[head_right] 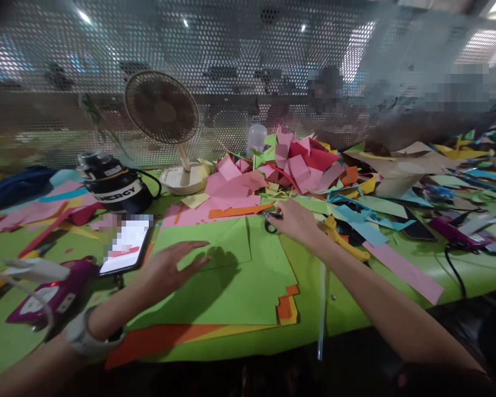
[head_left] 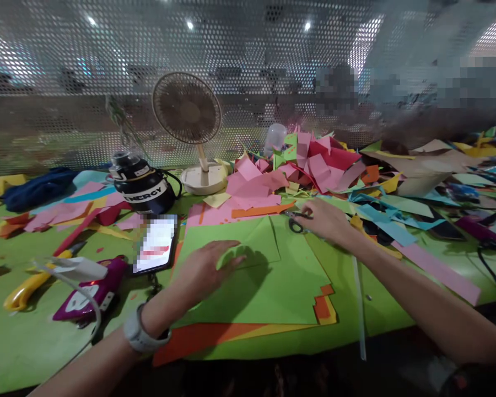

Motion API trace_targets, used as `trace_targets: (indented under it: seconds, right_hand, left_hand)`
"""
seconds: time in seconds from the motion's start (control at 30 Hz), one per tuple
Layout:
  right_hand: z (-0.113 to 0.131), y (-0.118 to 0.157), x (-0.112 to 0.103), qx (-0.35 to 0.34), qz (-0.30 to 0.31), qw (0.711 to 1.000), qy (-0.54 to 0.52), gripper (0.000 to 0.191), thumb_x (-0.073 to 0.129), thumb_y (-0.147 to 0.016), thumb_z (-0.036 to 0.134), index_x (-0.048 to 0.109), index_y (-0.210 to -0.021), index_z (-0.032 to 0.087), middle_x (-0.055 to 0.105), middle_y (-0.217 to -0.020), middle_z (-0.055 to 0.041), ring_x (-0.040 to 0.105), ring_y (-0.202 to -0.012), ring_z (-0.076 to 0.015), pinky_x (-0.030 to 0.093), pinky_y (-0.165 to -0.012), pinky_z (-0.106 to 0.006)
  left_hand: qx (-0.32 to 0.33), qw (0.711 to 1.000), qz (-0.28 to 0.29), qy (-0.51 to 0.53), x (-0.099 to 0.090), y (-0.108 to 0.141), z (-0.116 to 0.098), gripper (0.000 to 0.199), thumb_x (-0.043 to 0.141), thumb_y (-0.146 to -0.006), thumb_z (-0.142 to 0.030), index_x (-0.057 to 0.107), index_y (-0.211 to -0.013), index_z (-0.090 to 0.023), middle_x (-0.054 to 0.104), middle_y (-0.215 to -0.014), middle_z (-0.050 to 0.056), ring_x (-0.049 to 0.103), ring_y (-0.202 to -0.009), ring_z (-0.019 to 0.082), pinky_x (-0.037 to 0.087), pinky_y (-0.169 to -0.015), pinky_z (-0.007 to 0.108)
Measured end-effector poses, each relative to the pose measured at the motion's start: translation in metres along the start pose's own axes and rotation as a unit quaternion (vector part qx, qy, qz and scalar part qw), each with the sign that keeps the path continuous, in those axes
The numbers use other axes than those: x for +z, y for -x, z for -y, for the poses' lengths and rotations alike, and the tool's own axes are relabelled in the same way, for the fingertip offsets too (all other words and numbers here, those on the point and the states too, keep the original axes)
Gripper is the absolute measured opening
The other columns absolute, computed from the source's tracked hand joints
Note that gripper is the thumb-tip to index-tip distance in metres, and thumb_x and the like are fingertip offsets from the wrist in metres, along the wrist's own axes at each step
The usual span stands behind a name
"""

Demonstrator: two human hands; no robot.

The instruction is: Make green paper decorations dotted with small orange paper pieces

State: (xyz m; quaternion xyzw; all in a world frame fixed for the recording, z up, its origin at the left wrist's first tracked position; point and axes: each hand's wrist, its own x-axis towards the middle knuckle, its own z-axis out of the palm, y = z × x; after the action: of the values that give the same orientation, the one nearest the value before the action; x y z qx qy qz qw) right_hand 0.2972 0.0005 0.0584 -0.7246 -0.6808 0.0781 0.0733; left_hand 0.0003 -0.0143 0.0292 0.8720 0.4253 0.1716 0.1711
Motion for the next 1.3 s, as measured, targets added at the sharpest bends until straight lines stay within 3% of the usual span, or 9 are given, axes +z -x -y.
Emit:
trace_targets:
  seconds: [0.07, 0.13, 0.23, 0.33, 0.77, 1.0, 1.1, 1.2, 1.3]
  right_hand:
    - [-0.006, -0.003, 0.005, -0.007, -0.015, 0.999, 0.046, 0.031, 0.059, -0.078, 0.038, 0.061, -0.1, 0.016, 0.061, -0.107, -0.0153, 0.057, -0.098, -0.032, 0.041, -0.073, -0.035]
    - [-0.007, -0.004, 0.011, -0.016, -0.019, 0.997, 0.077, 0.034, 0.06, -0.076, 0.034, 0.06, -0.105, 0.017, 0.06, -0.107, -0.0142, 0.057, -0.098, -0.0311, 0.041, -0.072, -0.034]
    - [-0.006, -0.006, 0.016, -0.026, -0.02, 0.994, 0.107, 0.037, 0.056, -0.078, 0.033, 0.058, -0.112, 0.017, 0.058, -0.11, -0.0133, 0.057, -0.095, -0.0286, 0.041, -0.069, -0.032]
    - [-0.006, -0.01, 0.013, -0.048, -0.01, 0.99, 0.134, 0.037, 0.056, -0.077, 0.033, 0.061, -0.11, 0.018, 0.058, -0.108, -0.0126, 0.058, -0.092, -0.0276, 0.041, -0.068, -0.031]
    - [-0.002, -0.027, 0.005, -0.138, 0.012, 0.972, 0.191, 0.027, 0.056, -0.073, 0.029, 0.067, -0.094, 0.016, 0.066, -0.095, -0.0106, 0.057, -0.093, -0.0276, 0.036, -0.077, -0.035]
    - [-0.004, -0.05, -0.012, -0.139, 0.013, 0.971, 0.195, 0.03, 0.057, -0.074, 0.027, 0.067, -0.102, 0.021, 0.069, -0.102, -0.0068, 0.059, -0.096, -0.0251, 0.037, -0.075, -0.03]
    - [-0.009, -0.061, -0.018, -0.11, 0.002, 0.973, 0.203, 0.033, 0.053, -0.077, 0.022, 0.066, -0.107, 0.017, 0.069, -0.106, -0.0113, 0.059, -0.099, -0.027, 0.038, -0.078, -0.032]
    - [-0.016, -0.058, -0.021, -0.087, 0.013, 0.974, 0.208, 0.028, 0.049, -0.079, 0.02, 0.068, -0.1, 0.016, 0.069, -0.103, -0.0126, 0.06, -0.095, -0.0273, 0.04, -0.071, -0.031]
    - [-0.025, -0.043, -0.02, -0.087, 0.063, 0.972, 0.207, 0.027, 0.055, -0.075, 0.023, 0.067, -0.099, 0.019, 0.069, -0.1, -0.0092, 0.062, -0.09, -0.0256, 0.041, -0.065, -0.028]
  left_hand:
    - [0.079, 0.995, 0.043, -0.052, 0.013, -0.004, -0.006, 0.057, 0.041, -0.091, -0.054, 0.046, -0.135, -0.018, 0.045, -0.143, 0.013, 0.043, -0.13, 0.027, 0.036, -0.106, 0.045]
    - [0.113, 0.986, 0.084, -0.092, 0.024, -0.009, -0.01, 0.067, 0.038, -0.089, -0.06, 0.035, -0.142, -0.02, 0.033, -0.15, 0.013, 0.029, -0.138, 0.029, 0.027, -0.111, 0.05]
    - [0.143, 0.973, 0.139, -0.116, 0.034, -0.011, -0.01, 0.074, 0.03, -0.088, -0.066, 0.025, -0.147, -0.021, 0.023, -0.153, 0.013, 0.019, -0.141, 0.03, 0.02, -0.112, 0.054]
    - [0.159, 0.968, 0.152, -0.124, 0.038, -0.009, -0.006, 0.078, 0.028, -0.087, -0.069, 0.021, -0.148, -0.021, 0.016, -0.154, 0.014, 0.016, -0.141, 0.03, 0.017, -0.112, 0.055]
    - [0.167, 0.963, 0.177, -0.119, 0.032, -0.006, 0.003, 0.081, 0.026, -0.084, -0.073, 0.025, -0.147, -0.021, 0.02, -0.153, 0.015, 0.02, -0.14, 0.032, 0.02, -0.111, 0.055]
    - [0.191, 0.967, 0.123, -0.119, 0.043, 0.0, 0.013, 0.079, 0.029, -0.085, -0.071, 0.02, -0.148, -0.025, 0.022, -0.153, 0.013, 0.025, -0.139, 0.031, 0.022, -0.111, 0.054]
    - [0.199, 0.966, 0.115, -0.121, 0.045, 0.0, 0.015, 0.079, 0.029, -0.085, -0.071, 0.02, -0.148, -0.024, 0.022, -0.153, 0.014, 0.025, -0.139, 0.031, 0.022, -0.11, 0.054]
    - [0.202, 0.965, 0.116, -0.119, 0.045, 0.0, 0.016, 0.079, 0.028, -0.085, -0.071, 0.02, -0.148, -0.024, 0.022, -0.153, 0.015, 0.025, -0.139, 0.032, 0.022, -0.11, 0.055]
    - [0.196, 0.965, 0.126, -0.123, 0.044, -0.001, 0.015, 0.08, 0.027, -0.084, -0.072, 0.023, -0.148, -0.023, 0.021, -0.153, 0.016, 0.025, -0.139, 0.033, 0.02, -0.11, 0.055]
